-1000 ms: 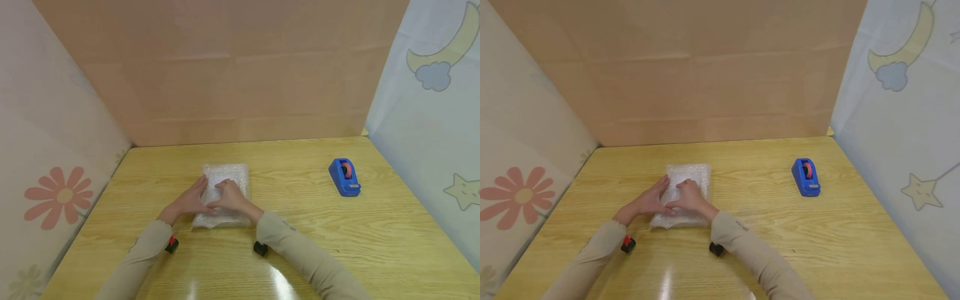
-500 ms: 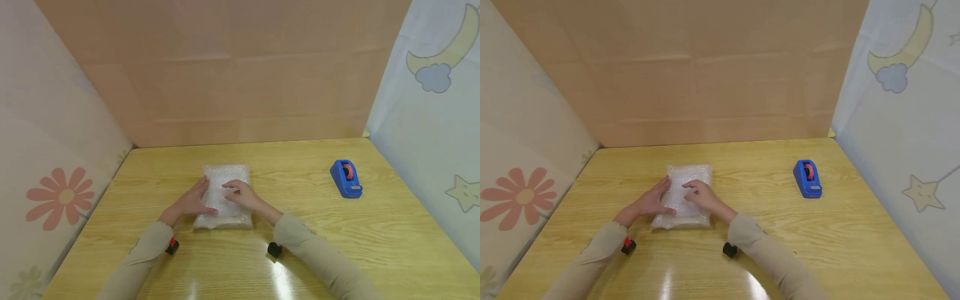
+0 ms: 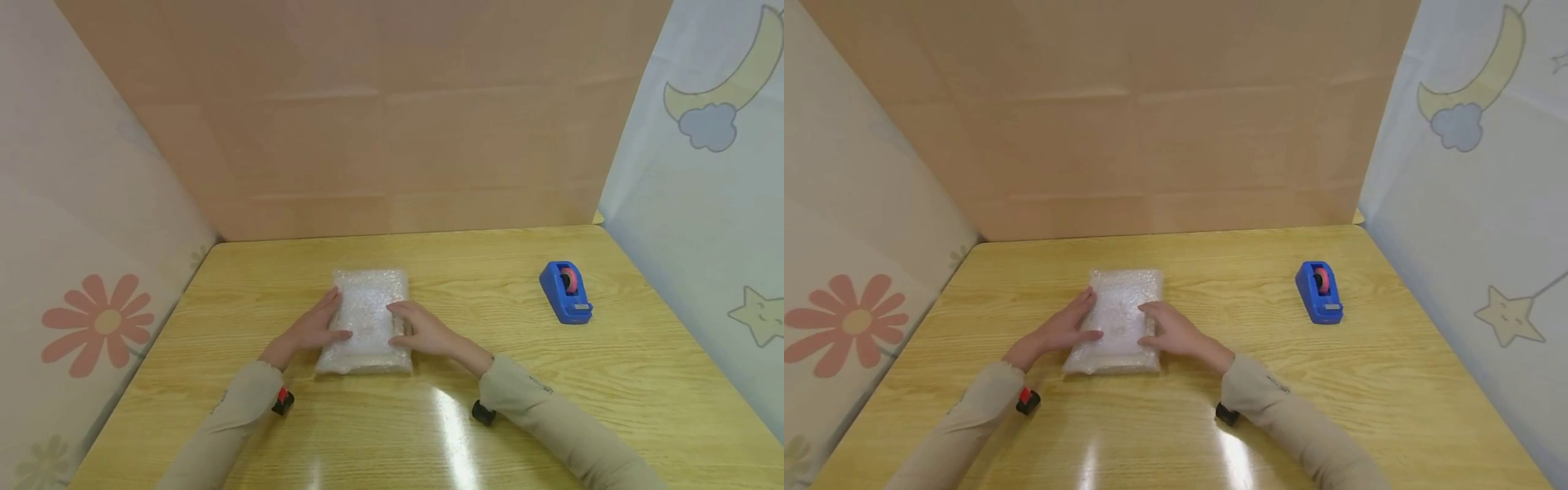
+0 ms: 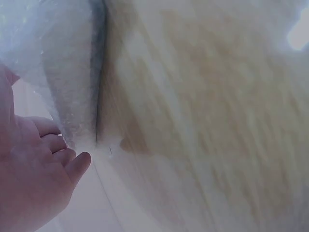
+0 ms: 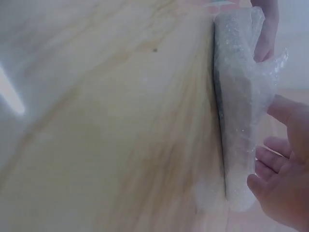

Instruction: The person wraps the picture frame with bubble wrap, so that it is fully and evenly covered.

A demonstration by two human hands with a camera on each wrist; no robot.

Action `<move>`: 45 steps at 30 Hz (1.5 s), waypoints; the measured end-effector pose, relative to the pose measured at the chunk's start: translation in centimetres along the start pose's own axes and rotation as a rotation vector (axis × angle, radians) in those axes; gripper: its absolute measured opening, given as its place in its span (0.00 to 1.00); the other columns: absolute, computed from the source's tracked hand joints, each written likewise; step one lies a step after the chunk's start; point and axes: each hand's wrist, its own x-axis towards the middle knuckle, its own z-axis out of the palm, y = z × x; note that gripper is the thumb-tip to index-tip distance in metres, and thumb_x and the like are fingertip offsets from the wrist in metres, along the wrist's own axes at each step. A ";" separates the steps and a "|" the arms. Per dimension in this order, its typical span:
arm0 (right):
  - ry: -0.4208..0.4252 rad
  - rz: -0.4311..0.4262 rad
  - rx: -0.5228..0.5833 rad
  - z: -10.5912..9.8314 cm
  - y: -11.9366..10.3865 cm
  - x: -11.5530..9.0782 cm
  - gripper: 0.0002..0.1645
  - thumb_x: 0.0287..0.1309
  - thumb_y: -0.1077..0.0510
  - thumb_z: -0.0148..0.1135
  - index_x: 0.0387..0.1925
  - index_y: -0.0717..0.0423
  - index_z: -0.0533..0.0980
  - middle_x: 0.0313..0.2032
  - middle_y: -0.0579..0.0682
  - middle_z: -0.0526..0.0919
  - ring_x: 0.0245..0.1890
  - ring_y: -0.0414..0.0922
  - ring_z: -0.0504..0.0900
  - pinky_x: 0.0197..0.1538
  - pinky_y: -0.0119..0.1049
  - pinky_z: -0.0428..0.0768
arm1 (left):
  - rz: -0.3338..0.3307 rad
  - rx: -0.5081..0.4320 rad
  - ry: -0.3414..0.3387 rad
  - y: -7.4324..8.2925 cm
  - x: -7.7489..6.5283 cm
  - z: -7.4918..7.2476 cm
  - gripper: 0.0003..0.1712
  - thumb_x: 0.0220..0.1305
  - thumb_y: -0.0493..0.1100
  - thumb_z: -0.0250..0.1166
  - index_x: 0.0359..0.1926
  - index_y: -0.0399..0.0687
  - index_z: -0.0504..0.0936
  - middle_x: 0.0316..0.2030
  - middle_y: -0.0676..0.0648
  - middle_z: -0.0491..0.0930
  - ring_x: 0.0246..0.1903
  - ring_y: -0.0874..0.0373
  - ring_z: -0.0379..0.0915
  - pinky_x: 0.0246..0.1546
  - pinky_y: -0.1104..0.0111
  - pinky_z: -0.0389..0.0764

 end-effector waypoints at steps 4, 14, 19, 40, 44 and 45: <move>-0.031 0.034 0.012 0.0 0.4 0.0 0.40 0.51 0.52 0.64 0.61 0.67 0.62 0.61 0.62 0.64 0.62 0.56 0.60 0.64 0.50 0.58 | -0.016 0.035 -0.001 0.0 0.1 0.2 0.51 0.58 0.58 0.58 0.67 0.29 0.45 0.69 0.37 0.36 0.68 0.46 0.31 0.66 0.56 0.44; 0.005 -0.018 0.032 0.4 0.5 0.0 0.39 0.52 0.50 0.63 0.58 0.71 0.64 0.59 0.66 0.65 0.61 0.60 0.60 0.63 0.53 0.57 | -0.033 0.018 0.099 0.6 -0.2 0.5 0.51 0.60 0.67 0.49 0.67 0.30 0.49 0.69 0.36 0.41 0.68 0.45 0.37 0.65 0.53 0.47; 0.011 -0.049 0.038 0.5 0.4 0.0 0.40 0.54 0.47 0.62 0.59 0.71 0.63 0.59 0.66 0.64 0.61 0.60 0.60 0.63 0.53 0.58 | -0.047 0.035 0.139 1.2 -0.3 0.7 0.45 0.63 0.58 0.52 0.65 0.26 0.51 0.67 0.32 0.44 0.67 0.42 0.38 0.65 0.53 0.48; -0.078 0.050 0.043 -1.5 2.8 2.9 0.39 0.53 0.53 0.63 0.61 0.68 0.60 0.62 0.64 0.62 0.63 0.57 0.58 0.65 0.49 0.56 | -0.157 0.034 0.083 1.8 3.5 -0.1 0.45 0.66 0.54 0.50 0.67 0.27 0.39 0.68 0.34 0.29 0.68 0.43 0.30 0.65 0.53 0.46; -0.079 0.050 0.047 -1.7 3.2 3.0 0.38 0.53 0.54 0.63 0.61 0.68 0.61 0.62 0.63 0.63 0.63 0.57 0.59 0.65 0.49 0.56 | -0.125 -0.018 0.090 1.1 3.7 0.0 0.46 0.66 0.56 0.48 0.67 0.27 0.38 0.68 0.34 0.27 0.68 0.44 0.28 0.66 0.55 0.42; -0.080 0.052 0.054 -1.8 3.2 3.0 0.39 0.53 0.54 0.63 0.61 0.67 0.61 0.62 0.62 0.63 0.63 0.56 0.59 0.65 0.48 0.56 | -0.120 -0.021 0.087 0.8 3.8 0.0 0.46 0.67 0.56 0.48 0.67 0.28 0.37 0.68 0.34 0.27 0.68 0.44 0.28 0.66 0.56 0.41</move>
